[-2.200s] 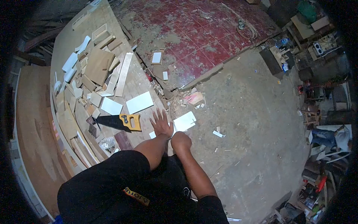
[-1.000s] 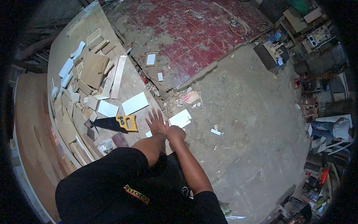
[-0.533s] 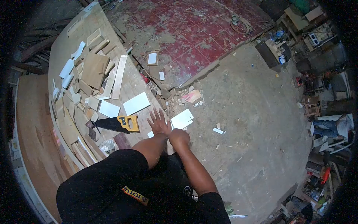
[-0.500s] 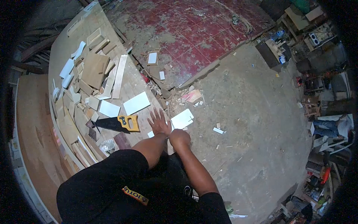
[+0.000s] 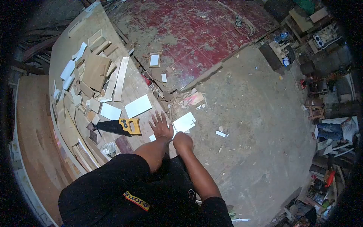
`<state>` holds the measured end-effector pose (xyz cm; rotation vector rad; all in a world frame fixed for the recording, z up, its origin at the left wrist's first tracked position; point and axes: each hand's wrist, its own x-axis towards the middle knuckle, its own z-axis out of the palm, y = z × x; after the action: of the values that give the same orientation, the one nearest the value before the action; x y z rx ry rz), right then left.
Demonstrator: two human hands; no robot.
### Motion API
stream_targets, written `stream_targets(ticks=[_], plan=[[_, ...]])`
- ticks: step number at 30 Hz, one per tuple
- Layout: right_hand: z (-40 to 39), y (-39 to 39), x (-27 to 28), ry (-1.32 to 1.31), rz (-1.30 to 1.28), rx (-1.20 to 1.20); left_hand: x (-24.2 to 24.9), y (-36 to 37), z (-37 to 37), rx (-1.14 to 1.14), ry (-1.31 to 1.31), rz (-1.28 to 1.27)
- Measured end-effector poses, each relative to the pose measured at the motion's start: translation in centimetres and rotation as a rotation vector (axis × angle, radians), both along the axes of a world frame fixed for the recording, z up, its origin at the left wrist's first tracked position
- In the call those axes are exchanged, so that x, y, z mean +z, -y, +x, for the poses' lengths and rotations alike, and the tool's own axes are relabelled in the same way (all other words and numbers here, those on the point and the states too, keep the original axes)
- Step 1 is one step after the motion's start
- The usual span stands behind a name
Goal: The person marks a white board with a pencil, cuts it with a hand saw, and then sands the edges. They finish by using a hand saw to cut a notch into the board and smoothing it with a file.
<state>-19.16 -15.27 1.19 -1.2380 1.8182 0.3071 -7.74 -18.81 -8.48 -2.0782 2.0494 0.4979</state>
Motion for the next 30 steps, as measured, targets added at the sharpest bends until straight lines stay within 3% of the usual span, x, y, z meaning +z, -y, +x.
stream_targets(ticks=[5, 11, 18, 21, 23, 25, 30], plan=[[1.8, 0.2, -3.9, -0.009, -0.171, -0.068, 0.2, 0.3, 0.1, 0.014, -0.018, 0.036], [0.3, -1.6, 1.1, -0.020, -0.052, 0.025, -0.9, -0.4, 0.3, -0.005, -0.043, -0.066], [1.8, 0.1, -5.2, -0.007, -0.206, -0.072, 0.1, -0.1, 0.4, 0.005, -0.023, 0.013], [0.3, -2.9, -5.0, -0.036, -0.210, -0.030, -0.2, -0.1, 0.1, -0.006, -0.053, -0.051], [-0.6, -4.2, -1.5, -0.011, -0.256, -0.012, -0.1, -0.1, 0.1, -0.005, -0.024, -0.016], [-0.9, -4.8, 0.0, -0.059, -0.124, -0.025, -0.3, -0.2, 0.2, -0.007, -0.028, -0.024], [1.3, -2.1, -3.6, 0.000, -0.192, -0.072, 0.1, -0.1, 0.0, 0.007, 0.002, -0.027]])
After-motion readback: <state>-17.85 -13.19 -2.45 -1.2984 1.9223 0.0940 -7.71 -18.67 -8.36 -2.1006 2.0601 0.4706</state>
